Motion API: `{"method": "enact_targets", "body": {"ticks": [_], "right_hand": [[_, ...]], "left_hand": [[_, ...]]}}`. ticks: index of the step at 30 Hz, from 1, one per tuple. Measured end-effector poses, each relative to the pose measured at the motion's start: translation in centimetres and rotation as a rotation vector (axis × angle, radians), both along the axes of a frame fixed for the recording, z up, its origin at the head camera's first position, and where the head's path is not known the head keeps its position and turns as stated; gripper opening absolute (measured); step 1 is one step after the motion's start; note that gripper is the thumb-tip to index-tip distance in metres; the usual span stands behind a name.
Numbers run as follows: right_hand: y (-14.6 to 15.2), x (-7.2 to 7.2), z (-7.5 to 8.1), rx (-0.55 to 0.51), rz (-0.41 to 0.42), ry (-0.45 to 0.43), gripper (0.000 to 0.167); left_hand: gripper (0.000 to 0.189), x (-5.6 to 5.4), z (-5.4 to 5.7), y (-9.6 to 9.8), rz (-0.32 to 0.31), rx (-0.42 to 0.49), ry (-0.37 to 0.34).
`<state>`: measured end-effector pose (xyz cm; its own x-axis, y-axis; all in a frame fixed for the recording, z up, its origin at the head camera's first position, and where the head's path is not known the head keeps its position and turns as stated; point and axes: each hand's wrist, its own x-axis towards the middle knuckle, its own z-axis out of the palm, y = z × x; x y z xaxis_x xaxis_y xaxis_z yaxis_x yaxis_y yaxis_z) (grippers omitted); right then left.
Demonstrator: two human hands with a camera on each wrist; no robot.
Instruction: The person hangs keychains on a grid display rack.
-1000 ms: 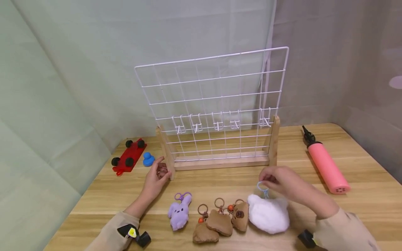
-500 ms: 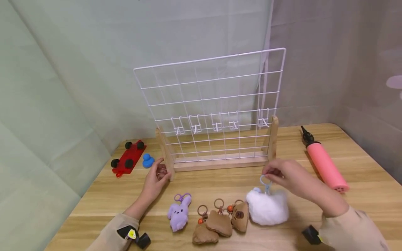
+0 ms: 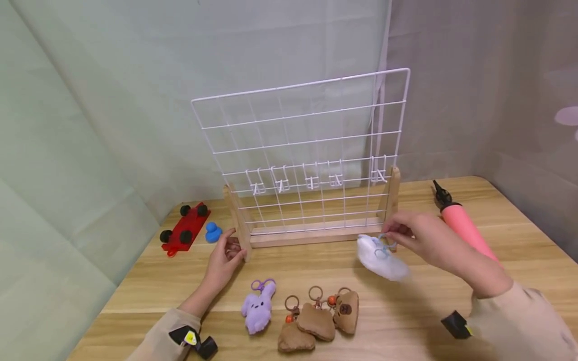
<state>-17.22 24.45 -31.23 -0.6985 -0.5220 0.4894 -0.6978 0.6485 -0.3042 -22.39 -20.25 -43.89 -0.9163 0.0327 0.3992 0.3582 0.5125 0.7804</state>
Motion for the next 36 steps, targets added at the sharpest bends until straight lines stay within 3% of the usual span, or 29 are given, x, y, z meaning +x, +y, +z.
{"method": "enact_targets", "body": {"ticks": [5, 11, 26, 36], "right_hand": [[0.3, -0.2, 1.1, 0.055, -0.076, 0.077, 0.027], [0.5, -0.6, 2.2, 0.073, -0.091, 0.079, 0.028], [0.6, -2.0, 4.6, 0.04, -0.127, 0.093, 0.023], [0.6, -3.1, 5.7, -0.067, -0.208, 0.07, 0.02]], "left_hand": [[0.057, -0.1, 0.1, 0.1, -0.002, -0.012, 0.002], [0.061, -0.2, 0.0, -0.1, 0.011, 0.004, -0.023], [0.057, 0.1, 0.2, 0.0, -0.01, -0.004, 0.03], [0.058, 0.1, 0.1, 0.0, 0.0, -0.015, -0.004]]}}
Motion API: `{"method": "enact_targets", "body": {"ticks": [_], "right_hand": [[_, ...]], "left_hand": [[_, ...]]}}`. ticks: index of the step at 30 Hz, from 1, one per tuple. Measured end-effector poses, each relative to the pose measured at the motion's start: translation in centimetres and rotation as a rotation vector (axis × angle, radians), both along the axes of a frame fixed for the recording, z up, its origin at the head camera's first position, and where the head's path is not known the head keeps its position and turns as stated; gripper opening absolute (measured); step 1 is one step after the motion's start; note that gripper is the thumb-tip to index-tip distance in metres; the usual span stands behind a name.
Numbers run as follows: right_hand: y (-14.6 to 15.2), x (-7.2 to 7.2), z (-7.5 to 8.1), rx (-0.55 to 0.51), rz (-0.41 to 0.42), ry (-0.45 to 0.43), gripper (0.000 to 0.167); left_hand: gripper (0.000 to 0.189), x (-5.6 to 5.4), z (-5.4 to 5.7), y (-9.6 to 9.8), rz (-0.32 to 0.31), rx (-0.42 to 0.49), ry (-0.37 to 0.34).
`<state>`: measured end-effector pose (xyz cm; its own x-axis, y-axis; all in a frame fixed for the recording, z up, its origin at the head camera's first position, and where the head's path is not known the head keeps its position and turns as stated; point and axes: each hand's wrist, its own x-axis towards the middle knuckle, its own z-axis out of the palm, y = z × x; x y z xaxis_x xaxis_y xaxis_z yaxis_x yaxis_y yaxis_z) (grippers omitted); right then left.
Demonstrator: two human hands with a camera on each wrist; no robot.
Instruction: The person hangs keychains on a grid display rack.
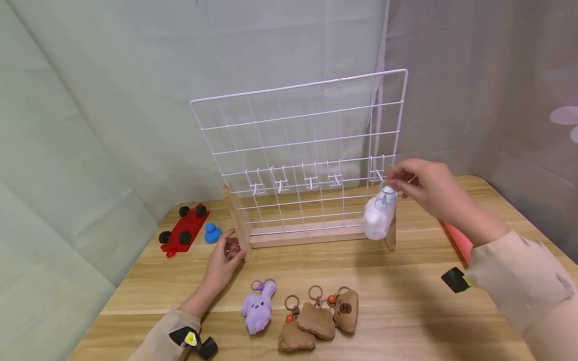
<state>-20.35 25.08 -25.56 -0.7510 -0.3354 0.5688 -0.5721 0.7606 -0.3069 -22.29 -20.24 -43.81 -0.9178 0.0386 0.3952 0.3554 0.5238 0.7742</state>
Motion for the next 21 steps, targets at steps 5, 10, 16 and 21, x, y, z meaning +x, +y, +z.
{"method": "enact_targets", "body": {"ticks": [5, 10, 16, 21], "right_hand": [[0.1, -0.8, 0.1, -0.002, -0.025, -0.037, 0.016], [0.0, -1.4, 0.1, -0.021, -0.021, -0.043, 0.014], [-0.1, -1.9, -0.1, -0.034, -0.007, -0.038, 0.011], [-0.2, -2.2, -0.2, -0.025, -0.011, -0.089, 0.01]], "left_hand": [[0.059, 0.1, 0.0, 0.0, 0.003, 0.001, -0.012], [0.057, 0.0, 0.0, -0.1, 0.001, -0.004, -0.006], [0.057, 0.0, -0.1, -0.1, 0.003, -0.005, -0.006], [0.056, 0.1, -0.1, 0.0, -0.002, 0.0, 0.006]]}}
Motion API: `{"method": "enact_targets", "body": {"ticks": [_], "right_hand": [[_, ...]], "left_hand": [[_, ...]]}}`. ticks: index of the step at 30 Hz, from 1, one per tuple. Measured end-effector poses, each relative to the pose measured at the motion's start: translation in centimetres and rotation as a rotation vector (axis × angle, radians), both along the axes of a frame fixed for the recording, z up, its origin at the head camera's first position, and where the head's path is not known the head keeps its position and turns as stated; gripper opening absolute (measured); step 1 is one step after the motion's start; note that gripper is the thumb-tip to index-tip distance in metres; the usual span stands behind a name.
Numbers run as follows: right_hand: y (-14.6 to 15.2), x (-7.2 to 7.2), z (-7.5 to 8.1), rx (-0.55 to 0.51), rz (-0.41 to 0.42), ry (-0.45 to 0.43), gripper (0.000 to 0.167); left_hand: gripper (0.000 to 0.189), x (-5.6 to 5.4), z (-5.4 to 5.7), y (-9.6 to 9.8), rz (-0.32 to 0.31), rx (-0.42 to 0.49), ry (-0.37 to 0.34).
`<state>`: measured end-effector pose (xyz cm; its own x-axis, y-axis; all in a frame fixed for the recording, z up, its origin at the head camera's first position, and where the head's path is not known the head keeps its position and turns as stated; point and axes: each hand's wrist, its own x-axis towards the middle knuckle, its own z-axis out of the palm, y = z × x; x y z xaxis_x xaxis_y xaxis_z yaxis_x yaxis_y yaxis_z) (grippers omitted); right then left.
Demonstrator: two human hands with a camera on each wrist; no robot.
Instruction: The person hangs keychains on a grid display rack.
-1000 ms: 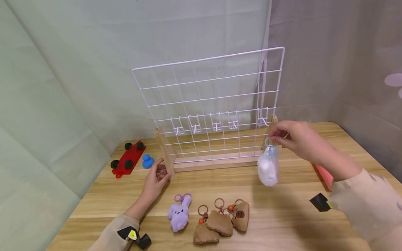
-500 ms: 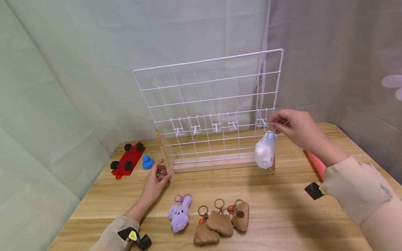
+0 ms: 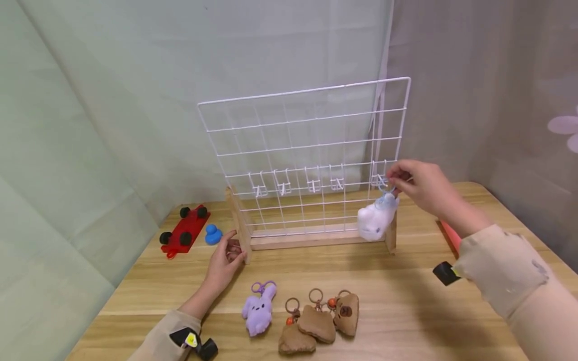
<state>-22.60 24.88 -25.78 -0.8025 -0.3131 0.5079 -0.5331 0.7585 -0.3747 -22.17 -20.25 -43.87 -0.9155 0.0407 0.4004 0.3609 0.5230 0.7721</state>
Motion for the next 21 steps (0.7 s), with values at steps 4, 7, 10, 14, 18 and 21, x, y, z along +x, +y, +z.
{"method": "enact_targets", "body": {"ticks": [4, 7, 10, 14, 18, 21], "right_hand": [[-0.04, -0.11, -0.23, -0.004, -0.009, -0.046, 0.01], [-0.1, -0.09, -0.23, -0.007, -0.011, -0.063, 0.01], [-0.16, -0.14, -0.27, -0.007, -0.005, -0.077, 0.011], [-0.21, -0.22, -0.33, -0.005, 0.008, -0.08, 0.012], [-0.24, -0.27, -0.38, 0.003, 0.015, -0.065, 0.014], [-0.27, -0.27, -0.41, 0.004, 0.017, -0.066, 0.014]], "left_hand": [[0.057, 0.0, -0.02, 0.14, 0.003, 0.014, -0.014], [0.058, 0.01, 0.05, 0.16, 0.006, 0.028, -0.029], [0.059, 0.02, 0.11, 0.13, 0.005, 0.039, -0.032], [0.059, -0.01, 0.11, 0.08, 0.005, 0.033, -0.034], [0.058, -0.03, 0.04, 0.05, 0.004, 0.015, -0.017], [0.058, -0.04, -0.02, 0.06, 0.007, 0.008, -0.006]]}}
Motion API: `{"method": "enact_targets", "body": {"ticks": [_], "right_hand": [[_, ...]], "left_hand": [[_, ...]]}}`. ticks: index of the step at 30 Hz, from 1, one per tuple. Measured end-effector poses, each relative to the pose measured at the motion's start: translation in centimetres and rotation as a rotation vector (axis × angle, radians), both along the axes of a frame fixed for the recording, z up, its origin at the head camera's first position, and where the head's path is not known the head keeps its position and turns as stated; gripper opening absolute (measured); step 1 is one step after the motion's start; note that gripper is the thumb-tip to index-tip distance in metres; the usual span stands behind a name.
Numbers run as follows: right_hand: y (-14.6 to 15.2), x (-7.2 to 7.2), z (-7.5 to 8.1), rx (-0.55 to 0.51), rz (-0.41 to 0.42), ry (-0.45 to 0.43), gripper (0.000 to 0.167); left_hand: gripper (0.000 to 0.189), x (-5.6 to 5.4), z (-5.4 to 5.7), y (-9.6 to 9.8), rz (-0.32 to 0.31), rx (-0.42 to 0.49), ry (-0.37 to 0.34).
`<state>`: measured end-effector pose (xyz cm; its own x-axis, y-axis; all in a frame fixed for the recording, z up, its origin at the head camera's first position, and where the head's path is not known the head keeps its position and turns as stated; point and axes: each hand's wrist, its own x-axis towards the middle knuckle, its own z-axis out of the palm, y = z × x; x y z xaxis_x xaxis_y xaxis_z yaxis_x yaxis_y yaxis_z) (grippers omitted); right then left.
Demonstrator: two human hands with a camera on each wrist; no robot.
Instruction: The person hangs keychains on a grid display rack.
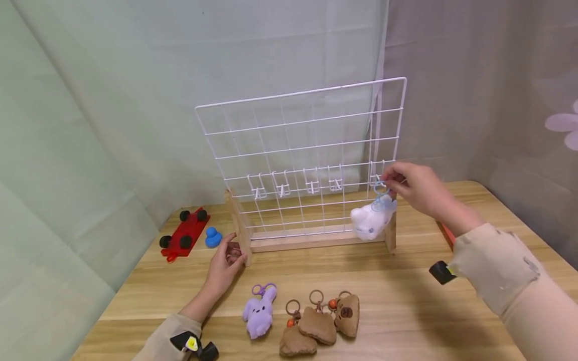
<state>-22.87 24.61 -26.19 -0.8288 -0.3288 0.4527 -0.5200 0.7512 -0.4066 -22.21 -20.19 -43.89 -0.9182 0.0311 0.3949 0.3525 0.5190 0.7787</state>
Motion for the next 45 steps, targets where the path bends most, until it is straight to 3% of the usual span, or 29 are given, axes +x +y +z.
{"method": "enact_targets", "body": {"ticks": [18, 25, 36, 38, 42, 45], "right_hand": [[0.4, 0.3, -0.6, -0.006, -0.049, -0.086, 0.022], [0.6, 0.5, -1.1, -0.062, -0.026, -0.023, 0.021], [1.4, 2.1, -1.9, -0.147, -0.069, 0.052, 0.02], [1.4, 2.3, -1.9, -0.144, -0.068, 0.07, 0.019], [1.4, 2.9, -2.0, -0.147, -0.026, 0.101, 0.019], [1.2, 3.3, -2.0, -0.156, -0.008, 0.103, 0.021]], "left_hand": [[0.058, 0.0, -0.1, -0.1, 0.007, -0.002, -0.003], [0.058, 0.1, -0.1, -0.2, 0.016, -0.007, -0.011], [0.057, 0.1, 0.0, 0.2, 0.002, 0.012, -0.016], [0.058, 0.3, 0.4, 0.4, 0.01, 0.013, -0.033], [0.055, 1.5, 2.4, 1.1, 0.013, 0.007, -0.049], [0.055, 1.4, 2.3, 1.0, 0.017, 0.002, -0.057]]}}
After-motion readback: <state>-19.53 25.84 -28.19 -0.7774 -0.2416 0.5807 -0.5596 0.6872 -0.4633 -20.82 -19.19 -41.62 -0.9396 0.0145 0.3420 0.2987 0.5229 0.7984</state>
